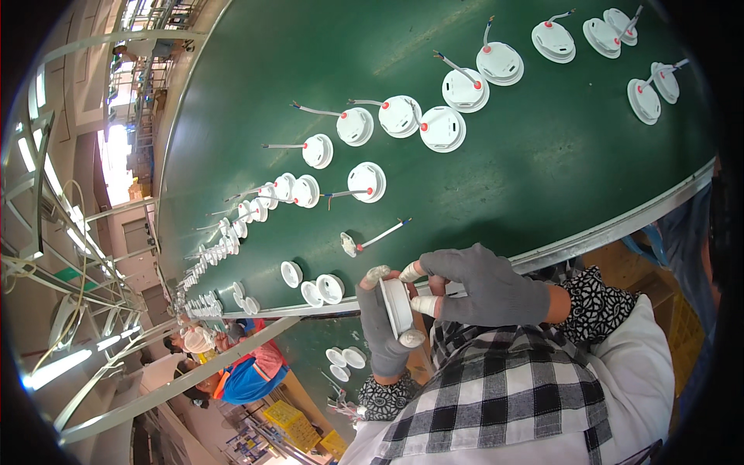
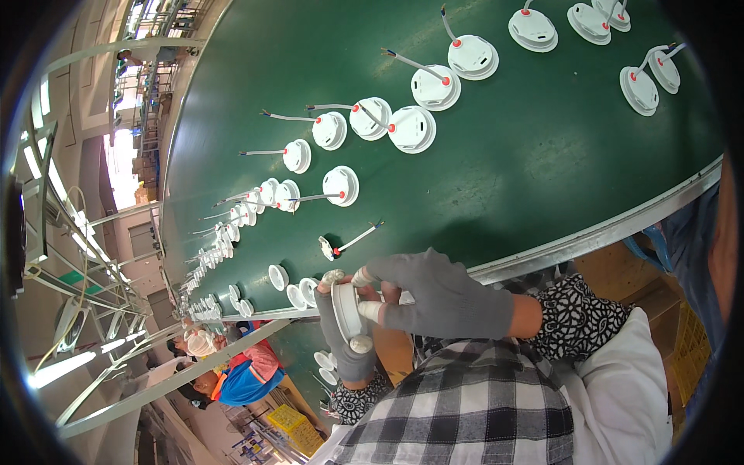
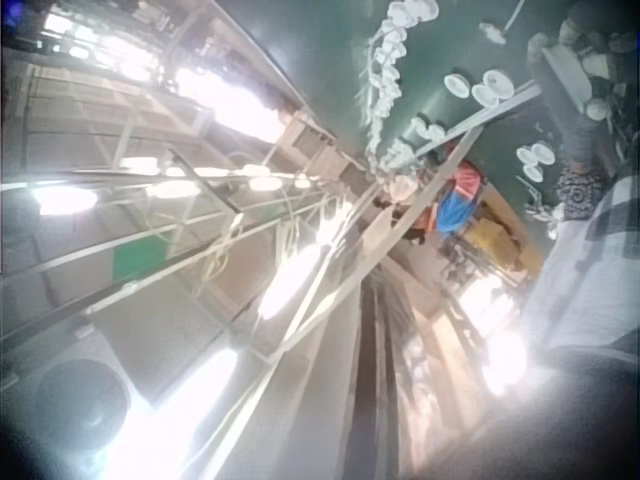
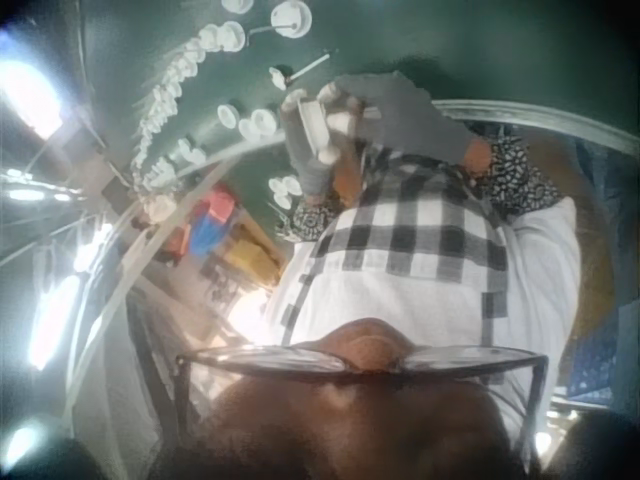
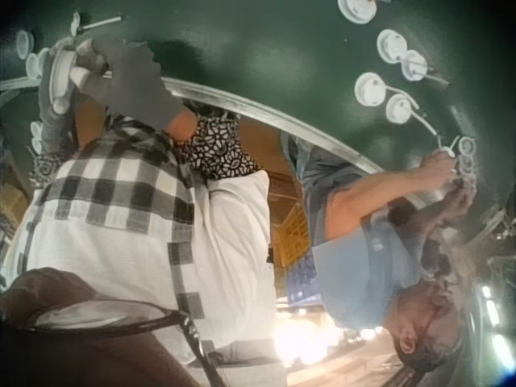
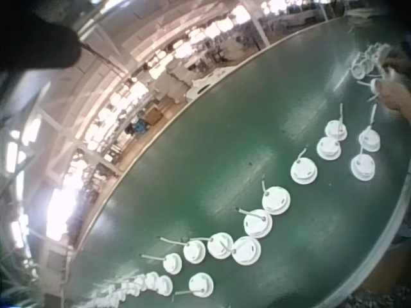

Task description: The person assembles LED light fixtures by threading wiring through plastic housings, pressing the LED boards into the housings by hand, and placing the assembled units onto the conveyor line.

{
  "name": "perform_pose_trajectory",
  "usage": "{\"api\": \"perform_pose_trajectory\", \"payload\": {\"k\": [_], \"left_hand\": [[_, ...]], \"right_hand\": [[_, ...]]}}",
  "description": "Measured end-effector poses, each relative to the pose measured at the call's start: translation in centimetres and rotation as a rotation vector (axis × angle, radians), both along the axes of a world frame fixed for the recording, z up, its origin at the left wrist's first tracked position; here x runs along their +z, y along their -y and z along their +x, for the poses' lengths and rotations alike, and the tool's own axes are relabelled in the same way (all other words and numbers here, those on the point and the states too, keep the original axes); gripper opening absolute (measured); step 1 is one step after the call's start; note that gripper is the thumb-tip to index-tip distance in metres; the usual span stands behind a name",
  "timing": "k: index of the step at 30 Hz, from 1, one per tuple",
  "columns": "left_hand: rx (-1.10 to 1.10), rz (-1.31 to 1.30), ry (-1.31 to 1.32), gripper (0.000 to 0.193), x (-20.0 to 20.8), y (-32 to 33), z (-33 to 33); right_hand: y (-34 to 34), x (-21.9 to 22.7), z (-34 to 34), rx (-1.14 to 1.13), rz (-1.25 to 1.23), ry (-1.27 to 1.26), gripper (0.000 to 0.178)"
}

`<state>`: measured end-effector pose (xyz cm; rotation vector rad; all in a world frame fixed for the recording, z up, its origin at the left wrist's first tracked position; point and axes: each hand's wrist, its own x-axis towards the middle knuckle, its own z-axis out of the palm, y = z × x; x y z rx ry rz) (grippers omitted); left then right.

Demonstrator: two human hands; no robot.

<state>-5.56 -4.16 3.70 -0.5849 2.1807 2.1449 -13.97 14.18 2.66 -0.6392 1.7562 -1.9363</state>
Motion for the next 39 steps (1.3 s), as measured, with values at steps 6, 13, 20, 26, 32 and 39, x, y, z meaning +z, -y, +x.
{"api": "perform_pose_trajectory", "payload": {"k": [6,13,20,26,32,39], "left_hand": [[-0.125,-0.353,-0.072,0.114,-0.4,0.6,0.1],[-0.006,-0.153,0.013,0.112,0.8,-0.6,-0.4],[-0.02,-0.052,0.063,0.103,-1.5,2.0,0.7],[0.185,-0.035,-0.016,0.038,0.4,-1.2,-1.0],[0.05,-0.092,0.036,0.088,-0.2,0.5,0.0],[0.17,-0.1,-0.046,0.039,-1.0,-0.2,-0.3]], "right_hand": [[0.1,-0.3,-0.6,0.031,-0.018,0.13,0.027],[0.2,0.0,-0.6,0.045,0.027,0.089,0.029],[1.2,-0.4,-0.2,-0.029,0.084,-0.318,0.023],[1.7,-0.1,0.1,-0.141,0.069,-0.425,0.021],[2.1,-0.1,0.3,-0.167,0.074,-0.358,0.021],[1.4,-0.1,-0.4,-0.051,0.171,-0.346,0.02]]}}
